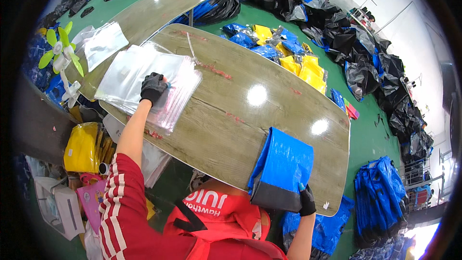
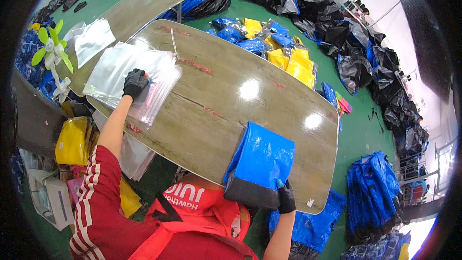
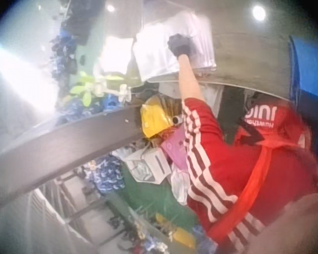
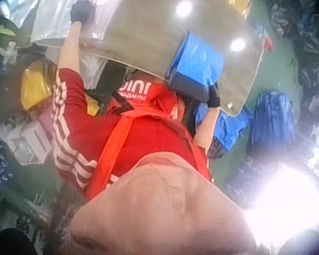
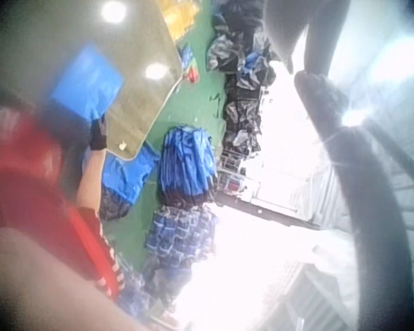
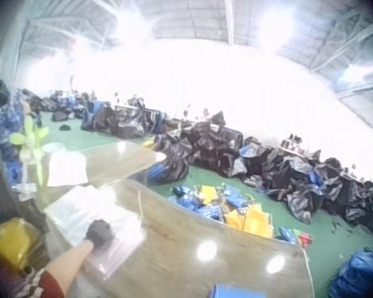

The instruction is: The person repeatedly folds blue and black plastic bags on a table and places each folded bag into a clear plastic sleeve. The person handles the bags one at a time, folding them into compact rectangles before inserting them into sleeves.

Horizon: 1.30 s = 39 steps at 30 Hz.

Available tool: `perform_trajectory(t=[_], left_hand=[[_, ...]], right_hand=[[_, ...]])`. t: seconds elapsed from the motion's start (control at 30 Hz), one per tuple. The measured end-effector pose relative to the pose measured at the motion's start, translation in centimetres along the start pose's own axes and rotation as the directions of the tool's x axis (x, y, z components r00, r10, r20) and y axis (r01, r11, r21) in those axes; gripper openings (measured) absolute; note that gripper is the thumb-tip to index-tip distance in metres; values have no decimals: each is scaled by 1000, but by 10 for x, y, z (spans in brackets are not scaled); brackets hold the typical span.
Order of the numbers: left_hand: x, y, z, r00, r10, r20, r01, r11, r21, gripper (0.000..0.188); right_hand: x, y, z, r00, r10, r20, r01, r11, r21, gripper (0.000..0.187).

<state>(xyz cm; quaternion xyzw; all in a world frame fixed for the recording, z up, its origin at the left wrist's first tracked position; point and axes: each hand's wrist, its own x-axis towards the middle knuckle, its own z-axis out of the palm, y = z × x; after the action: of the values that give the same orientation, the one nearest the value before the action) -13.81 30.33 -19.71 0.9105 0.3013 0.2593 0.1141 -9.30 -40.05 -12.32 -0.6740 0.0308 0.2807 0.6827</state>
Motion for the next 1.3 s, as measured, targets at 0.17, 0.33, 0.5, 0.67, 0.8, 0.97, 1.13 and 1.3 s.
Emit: perform_trajectory(t=[0.17, 0.33, 0.5, 0.67, 0.8, 0.97, 1.13, 1.3], left_hand=[[16, 15, -11, 989, -135, 68, 139, 989, -56, 20], [-68, 137, -12, 970, 242, 4, -228, 920, -319, 19], [-167, 246, -12, 892, 381, 244, -145, 751, -644, 15], [-177, 278, -50, 878, 384, 287, 13, 580, -815, 9], [-185, 277, -87, 660, 690, 298, -301, 606, -736, 5], [-201, 268, -106, 562, 820, 105, -511, 444, -736, 11], [-209, 266, -111, 561, 824, 85, -601, 476, -643, 17], [-222, 263, -115, 623, 768, 148, -567, 574, -590, 37]], right_hand=[[-3, -3, 5, 1000, -19, 22, 18, 999, 52, 70], [-4, -22, 26, 996, -83, 21, 81, 993, 84, 78], [-13, -58, 17, 967, -120, 225, 127, 992, -17, 77], [-37, -56, 41, 992, 33, 125, -15, 990, -144, 71], [-53, -10, 105, 982, 101, 162, 12, 815, -579, 81], [-6, -3, 107, 989, -132, -60, 127, 989, -74, 32], [50, -7, 86, 936, 75, 344, 1, 976, -216, 38], [32, 9, 91, 971, -200, 127, 234, 900, -369, 28]])
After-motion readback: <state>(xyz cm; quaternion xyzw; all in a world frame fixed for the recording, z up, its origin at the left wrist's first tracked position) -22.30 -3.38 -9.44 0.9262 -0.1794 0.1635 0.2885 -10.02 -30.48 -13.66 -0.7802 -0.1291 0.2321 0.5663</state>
